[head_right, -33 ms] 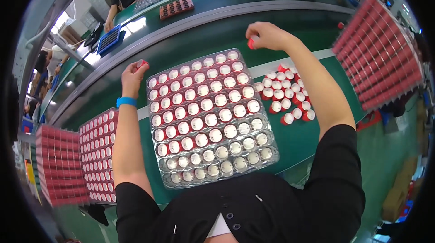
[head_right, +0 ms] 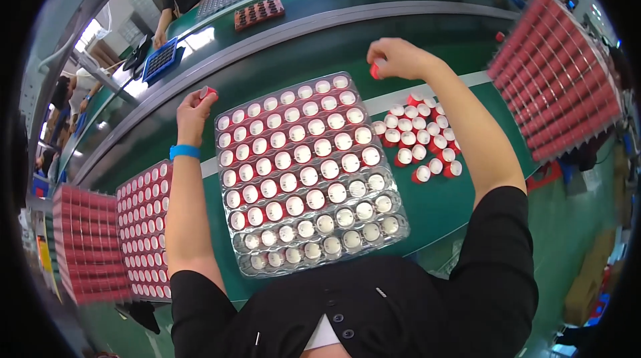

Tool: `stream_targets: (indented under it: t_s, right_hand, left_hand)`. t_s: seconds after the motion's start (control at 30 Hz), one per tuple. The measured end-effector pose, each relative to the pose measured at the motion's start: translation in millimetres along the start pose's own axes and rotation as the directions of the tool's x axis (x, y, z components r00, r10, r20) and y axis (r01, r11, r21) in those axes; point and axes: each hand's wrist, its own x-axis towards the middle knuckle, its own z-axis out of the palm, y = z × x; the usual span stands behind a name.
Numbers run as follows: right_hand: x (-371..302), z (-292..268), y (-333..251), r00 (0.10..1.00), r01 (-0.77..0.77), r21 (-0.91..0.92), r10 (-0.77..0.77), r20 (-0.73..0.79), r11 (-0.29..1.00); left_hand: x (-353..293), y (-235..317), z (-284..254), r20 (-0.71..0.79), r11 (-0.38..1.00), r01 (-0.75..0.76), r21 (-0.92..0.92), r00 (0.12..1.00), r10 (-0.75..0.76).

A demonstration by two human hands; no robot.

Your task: The person sorts pink cylindrical electronic components by hand, placing them into plastic trays on a factory assembly line.

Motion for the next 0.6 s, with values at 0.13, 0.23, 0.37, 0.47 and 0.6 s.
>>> stream_targets:
  t_s: [0.13, 0.23, 0.37, 0.47, 0.6]
  right_hand:
    - [-47, 10, -3, 0.968, -0.094, -0.114, 0.118, 0.222, 0.989]
    - [-65, 3, -25, 0.96, -0.119, -0.107, 0.142, 0.241, 0.987]
    - [-69, -10, -67, 0.999, 0.049, 0.005, -0.049, -0.006, 0.999]
    - [-65, -1, -142, 0.957, 0.278, 0.473, -0.199, -0.21, 0.836]
    - [-71, 5, -200, 0.937, 0.337, 0.552, -0.215, -0.275, 0.763]
  left_hand:
    - [-38, 72, 18, 0.151, 0.991, -0.078, -0.108, 0.984, 0.094]
    - [-74, 115, 25, 0.357, 0.989, -0.101, -0.112, 0.924, 0.135]
    - [-121, 151, 43, 0.356, 0.966, -0.226, -0.122, 0.899, 0.255]
    - [-143, 172, 45, 0.317, 0.861, -0.508, 0.027, 0.821, 0.474]
    - [-157, 190, 49, 0.266, 0.744, -0.647, 0.166, 0.756, 0.598]
